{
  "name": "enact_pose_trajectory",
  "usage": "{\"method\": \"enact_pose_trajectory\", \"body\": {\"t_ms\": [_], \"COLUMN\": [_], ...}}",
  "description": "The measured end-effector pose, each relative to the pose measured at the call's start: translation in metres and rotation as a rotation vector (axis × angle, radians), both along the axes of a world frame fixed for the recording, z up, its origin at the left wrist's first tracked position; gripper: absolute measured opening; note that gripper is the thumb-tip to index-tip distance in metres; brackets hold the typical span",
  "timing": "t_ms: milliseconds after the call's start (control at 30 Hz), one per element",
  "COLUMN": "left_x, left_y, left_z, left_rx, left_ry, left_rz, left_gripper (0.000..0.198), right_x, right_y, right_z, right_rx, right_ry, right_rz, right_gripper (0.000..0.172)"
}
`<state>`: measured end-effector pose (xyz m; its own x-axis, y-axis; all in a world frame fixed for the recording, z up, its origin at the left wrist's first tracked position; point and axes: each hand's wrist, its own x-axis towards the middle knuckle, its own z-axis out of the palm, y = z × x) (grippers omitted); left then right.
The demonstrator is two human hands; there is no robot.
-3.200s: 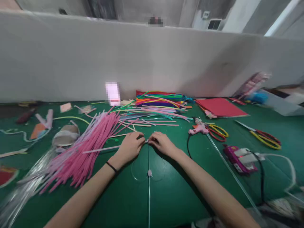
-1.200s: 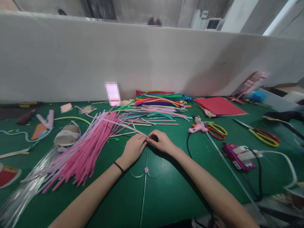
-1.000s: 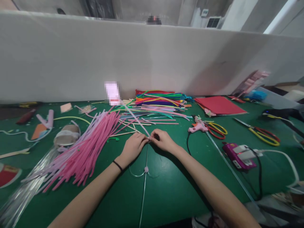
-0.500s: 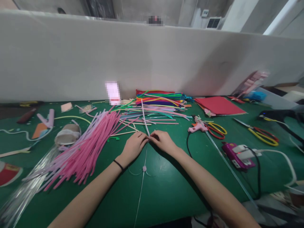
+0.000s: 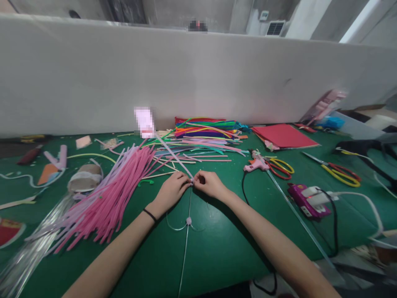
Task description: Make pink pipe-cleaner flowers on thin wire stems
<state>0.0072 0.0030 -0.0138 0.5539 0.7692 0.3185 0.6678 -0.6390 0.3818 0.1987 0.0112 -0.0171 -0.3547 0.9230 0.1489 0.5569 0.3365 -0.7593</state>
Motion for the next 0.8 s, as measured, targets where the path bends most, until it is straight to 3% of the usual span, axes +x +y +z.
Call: {"method": "enact_pose_trajectory", "body": {"t_ms": [367, 800], "left_x": [0.005, 0.008], "left_y": [0.001, 0.007], "left_z": [0.0, -0.01], "left_rx": [-0.034, -0.091], "left_ry": [-0.054, -0.133], "left_rz": [0.059, 0.115], "left_gripper": [0.015, 0.014], "right_x": [0.004, 0.005], "right_y": [0.001, 0.002], "right_z": [-0.005, -0.006], "right_rx": [0.162, 0.152], "right_ry": [-0.069, -0.085], "right_rz": [0.08, 0.086], "right_gripper": [0.006, 0.008]}}
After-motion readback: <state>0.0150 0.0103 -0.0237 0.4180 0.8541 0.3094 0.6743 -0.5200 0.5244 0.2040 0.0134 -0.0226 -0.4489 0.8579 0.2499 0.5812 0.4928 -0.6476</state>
